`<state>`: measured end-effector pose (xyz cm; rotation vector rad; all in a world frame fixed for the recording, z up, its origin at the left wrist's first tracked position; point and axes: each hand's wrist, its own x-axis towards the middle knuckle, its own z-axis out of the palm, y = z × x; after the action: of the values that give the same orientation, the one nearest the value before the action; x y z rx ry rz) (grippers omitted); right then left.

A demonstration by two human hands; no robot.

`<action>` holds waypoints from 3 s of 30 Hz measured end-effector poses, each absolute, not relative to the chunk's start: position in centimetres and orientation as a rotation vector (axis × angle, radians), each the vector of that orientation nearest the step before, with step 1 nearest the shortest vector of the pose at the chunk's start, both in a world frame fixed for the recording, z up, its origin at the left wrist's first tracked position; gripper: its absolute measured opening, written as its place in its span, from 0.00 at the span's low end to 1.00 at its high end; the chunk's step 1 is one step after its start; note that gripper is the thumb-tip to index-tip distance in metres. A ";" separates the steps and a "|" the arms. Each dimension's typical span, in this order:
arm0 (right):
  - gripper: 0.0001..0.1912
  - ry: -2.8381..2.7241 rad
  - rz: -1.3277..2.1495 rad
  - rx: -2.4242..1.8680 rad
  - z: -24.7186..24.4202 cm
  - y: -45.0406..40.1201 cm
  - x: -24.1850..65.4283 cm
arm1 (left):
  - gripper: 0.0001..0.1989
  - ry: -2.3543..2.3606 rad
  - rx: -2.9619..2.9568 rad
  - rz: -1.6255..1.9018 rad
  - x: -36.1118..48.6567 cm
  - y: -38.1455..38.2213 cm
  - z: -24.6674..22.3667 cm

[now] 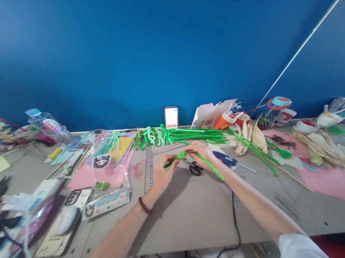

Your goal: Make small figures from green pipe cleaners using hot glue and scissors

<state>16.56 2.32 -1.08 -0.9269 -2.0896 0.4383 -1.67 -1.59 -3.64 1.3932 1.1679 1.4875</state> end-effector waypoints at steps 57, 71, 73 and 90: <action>0.08 -2.414 0.143 -0.734 -0.2 0.2 15.1 | 0.07 1.337 2.336 1.174 -2.4 -1.6 -4.9; 0.07 -2.128 0.631 -1.050 -0.1 0.4 15.4 | 0.10 1.180 2.418 1.020 -2.2 -1.2 -4.5; 0.07 -2.093 0.649 -1.067 -0.1 0.4 15.4 | 0.09 1.186 2.338 1.095 -2.1 -1.2 -4.5; 0.08 -2.048 0.805 -1.037 0.4 0.9 15.7 | 0.10 1.199 1.815 1.167 -1.8 -1.6 -4.6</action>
<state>15.66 0.87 0.35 -1.0373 -2.0475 0.8052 -1.81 -1.57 -4.63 1.8148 1.1993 1.1672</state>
